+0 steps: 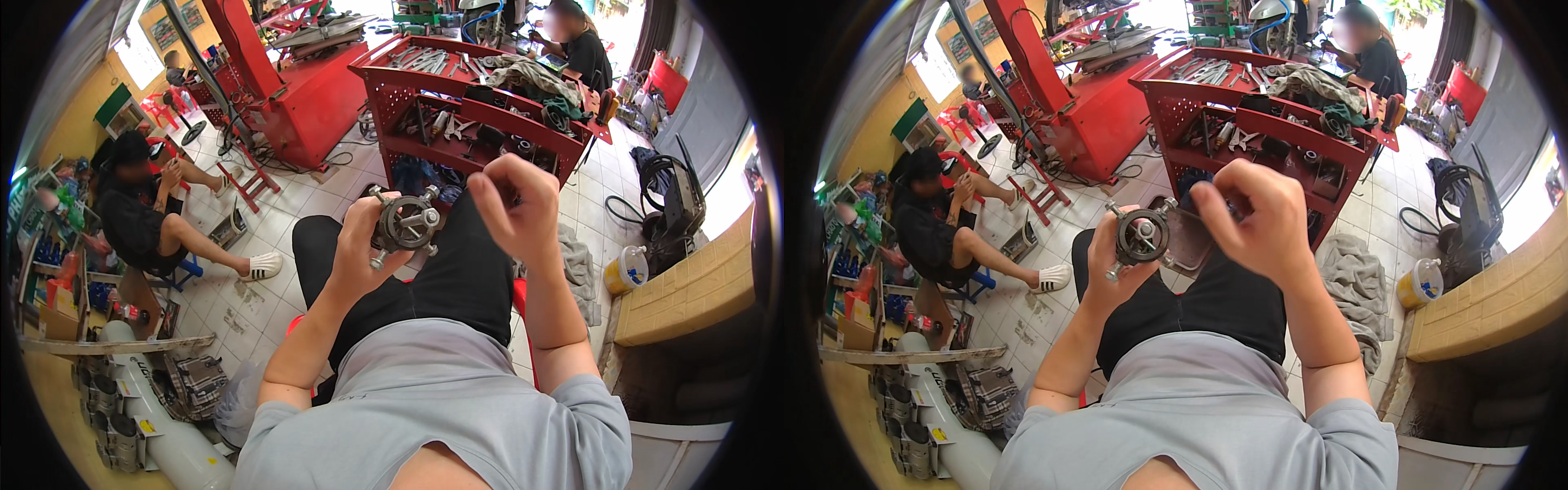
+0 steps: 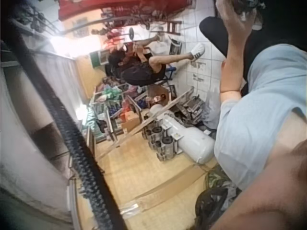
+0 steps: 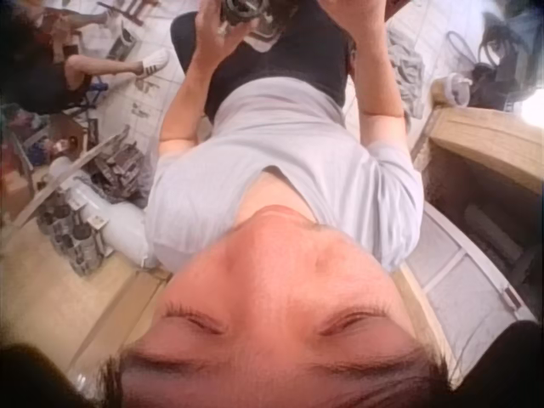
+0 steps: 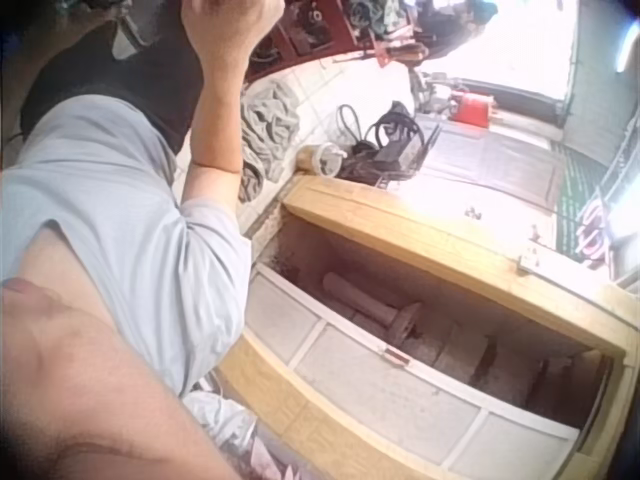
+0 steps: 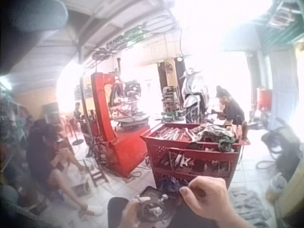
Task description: The person sits in a workshop and assembles a small mechanical component, likely a carburetor, by hand. They insert a metal rod into the central housing and manipulate the internal parts to fit them together. The person holds the object in their lap and uses both hands to align and secure the pieces.
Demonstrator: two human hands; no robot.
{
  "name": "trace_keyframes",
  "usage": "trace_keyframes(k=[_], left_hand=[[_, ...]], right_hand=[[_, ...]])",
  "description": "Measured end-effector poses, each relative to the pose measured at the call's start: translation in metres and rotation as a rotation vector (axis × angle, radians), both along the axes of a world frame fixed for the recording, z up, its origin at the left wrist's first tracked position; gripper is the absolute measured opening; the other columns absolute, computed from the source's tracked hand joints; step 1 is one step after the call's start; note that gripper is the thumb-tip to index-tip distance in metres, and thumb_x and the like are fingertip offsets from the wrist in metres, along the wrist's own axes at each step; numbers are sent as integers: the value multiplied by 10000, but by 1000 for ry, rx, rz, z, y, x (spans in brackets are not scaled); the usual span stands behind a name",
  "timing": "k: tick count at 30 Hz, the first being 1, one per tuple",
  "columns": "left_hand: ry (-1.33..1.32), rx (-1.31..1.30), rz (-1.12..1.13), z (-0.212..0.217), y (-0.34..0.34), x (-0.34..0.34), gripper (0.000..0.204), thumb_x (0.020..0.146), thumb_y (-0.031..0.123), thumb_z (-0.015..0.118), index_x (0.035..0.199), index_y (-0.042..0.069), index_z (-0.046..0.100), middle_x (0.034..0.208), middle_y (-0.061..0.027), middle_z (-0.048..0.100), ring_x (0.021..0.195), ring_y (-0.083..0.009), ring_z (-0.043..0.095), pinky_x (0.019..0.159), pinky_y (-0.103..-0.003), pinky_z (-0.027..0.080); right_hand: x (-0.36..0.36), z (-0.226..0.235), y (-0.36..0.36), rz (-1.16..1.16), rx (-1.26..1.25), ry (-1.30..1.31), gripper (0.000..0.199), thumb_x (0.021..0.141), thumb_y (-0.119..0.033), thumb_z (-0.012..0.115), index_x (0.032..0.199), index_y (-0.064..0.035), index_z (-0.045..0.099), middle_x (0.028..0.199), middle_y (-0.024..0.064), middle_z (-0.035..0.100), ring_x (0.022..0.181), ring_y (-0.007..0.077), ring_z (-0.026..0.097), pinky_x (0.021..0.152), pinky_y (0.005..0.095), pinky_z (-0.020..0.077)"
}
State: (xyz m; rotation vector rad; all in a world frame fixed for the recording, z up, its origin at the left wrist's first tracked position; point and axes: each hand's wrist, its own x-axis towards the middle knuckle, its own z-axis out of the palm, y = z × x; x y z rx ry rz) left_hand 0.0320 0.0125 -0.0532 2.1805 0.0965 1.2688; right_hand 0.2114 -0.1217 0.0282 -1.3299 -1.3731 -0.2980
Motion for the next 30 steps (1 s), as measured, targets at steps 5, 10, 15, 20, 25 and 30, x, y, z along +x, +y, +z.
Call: trace_keyframes(k=[5,10,15,20,25,30], left_hand=[[57,58,18,0,-2,0,618,694,134,800,1233,10,523,1145,-173,587,1034,-361,574,914,-416,449],[-25,-111,-50,-5,-2,1,610,689,147,802,1219,9,534,1138,-161,588,1025,-365,564,908,-422,447],[46,26,9,-1,-1,-1,613,691,141,799,1226,8,531,1145,-166,587,1019,-367,567,903,-419,448],[22,-4,10,2,-4,0,607,699,150,798,1226,9,533,1151,-162,588,1039,-362,567,914,-422,447],[4,-29,-1,-2,1,1,591,720,164,789,1226,7,529,1158,-160,589,1049,-353,573,918,-414,452],[70,21,32,3,-4,-1,590,705,124,795,1217,7,527,1152,-169,588,1039,-343,582,900,-399,463]], right_hand=[[-18,2,-5,82,11,-264,386,670,-349,837,704,-66,577,550,36,469,449,153,460,438,278,356],[2,-1,1,-42,14,12,254,747,-179,778,698,-36,575,562,27,505,473,108,442,445,256,350],[-16,7,-11,156,1,-197,365,682,-328,840,712,-65,589,560,31,482,448,145,456,443,272,359],[-5,3,-3,6,-15,-63,298,705,-199,833,679,-49,578,560,51,523,462,142,482,450,267,383],[-7,3,-6,69,6,23,274,719,-191,808,689,-42,580,558,49,507,453,135,459,446,267,360],[-17,5,-9,105,-32,-142,357,673,-283,854,705,-56,580,567,39,491,464,137,456,450,267,370]])
